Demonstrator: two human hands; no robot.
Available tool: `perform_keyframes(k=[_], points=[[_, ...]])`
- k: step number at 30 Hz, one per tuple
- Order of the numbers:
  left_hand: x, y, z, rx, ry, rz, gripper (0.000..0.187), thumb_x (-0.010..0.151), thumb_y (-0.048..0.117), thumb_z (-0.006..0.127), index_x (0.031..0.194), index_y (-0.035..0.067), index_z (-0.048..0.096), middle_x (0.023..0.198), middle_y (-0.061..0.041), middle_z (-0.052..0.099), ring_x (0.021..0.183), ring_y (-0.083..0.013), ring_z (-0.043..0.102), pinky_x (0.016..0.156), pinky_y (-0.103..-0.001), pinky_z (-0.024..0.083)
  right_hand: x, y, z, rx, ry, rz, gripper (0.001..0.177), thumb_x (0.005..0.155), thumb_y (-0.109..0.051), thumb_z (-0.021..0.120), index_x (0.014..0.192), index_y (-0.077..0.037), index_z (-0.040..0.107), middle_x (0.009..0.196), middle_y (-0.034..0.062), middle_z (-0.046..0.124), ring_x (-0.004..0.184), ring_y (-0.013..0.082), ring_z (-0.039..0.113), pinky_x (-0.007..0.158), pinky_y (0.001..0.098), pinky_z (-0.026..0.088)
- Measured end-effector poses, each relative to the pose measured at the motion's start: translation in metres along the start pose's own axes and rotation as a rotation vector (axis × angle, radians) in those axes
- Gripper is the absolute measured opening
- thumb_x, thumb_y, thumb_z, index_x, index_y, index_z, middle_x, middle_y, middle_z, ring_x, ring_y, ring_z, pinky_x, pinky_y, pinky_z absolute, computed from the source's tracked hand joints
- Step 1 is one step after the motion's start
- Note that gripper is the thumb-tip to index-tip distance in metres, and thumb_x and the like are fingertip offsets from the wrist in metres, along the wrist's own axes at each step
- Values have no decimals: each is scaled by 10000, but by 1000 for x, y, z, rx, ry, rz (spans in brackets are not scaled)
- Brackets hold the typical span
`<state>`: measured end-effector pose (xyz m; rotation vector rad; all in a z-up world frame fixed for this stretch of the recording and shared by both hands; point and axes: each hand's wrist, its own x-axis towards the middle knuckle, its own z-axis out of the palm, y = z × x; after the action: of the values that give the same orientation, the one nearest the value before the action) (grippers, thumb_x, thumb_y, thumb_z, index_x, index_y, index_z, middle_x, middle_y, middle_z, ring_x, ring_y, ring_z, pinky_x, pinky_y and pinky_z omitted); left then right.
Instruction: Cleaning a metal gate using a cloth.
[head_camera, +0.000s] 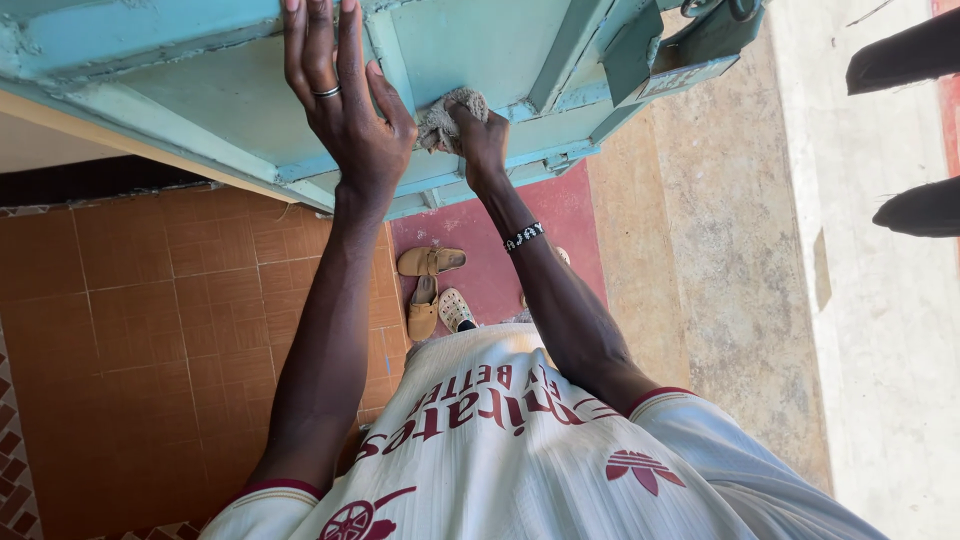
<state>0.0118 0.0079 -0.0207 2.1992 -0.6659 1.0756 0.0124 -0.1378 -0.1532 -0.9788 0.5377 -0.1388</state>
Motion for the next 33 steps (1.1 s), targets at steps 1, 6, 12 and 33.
perform_keyframes(k=[1,6,12,33], points=[[-1,-1,1,2,-2,-7,574,1082,-71,531,1626,61,406,1694,-103,320,1574,-312,263,1288,-401,375,2,5,-1,-5,-1,6,165,879,-88,698,936,66,717,777,130,726,602,217,719,511,370,604],[-2,-3,6,41,33,7,527,1088,-37,595,1583,68,450,1621,-98,392,1526,-316,317,1264,-443,346,19,26,-13,-92,49,75,179,887,-88,701,943,81,712,789,144,728,602,226,723,514,378,632],[1,-2,3,38,22,15,529,1100,-42,589,1596,59,436,1634,-109,382,1539,-327,293,1272,-447,338,17,10,-8,62,-68,68,203,904,-94,705,1016,76,705,851,154,749,652,223,736,524,357,615],[11,12,-9,22,20,39,530,1114,-54,555,1612,54,410,1677,-91,309,1583,-298,254,1287,-399,373,35,33,-32,50,42,160,172,890,-73,677,1004,55,695,805,156,730,581,233,706,491,340,599]])
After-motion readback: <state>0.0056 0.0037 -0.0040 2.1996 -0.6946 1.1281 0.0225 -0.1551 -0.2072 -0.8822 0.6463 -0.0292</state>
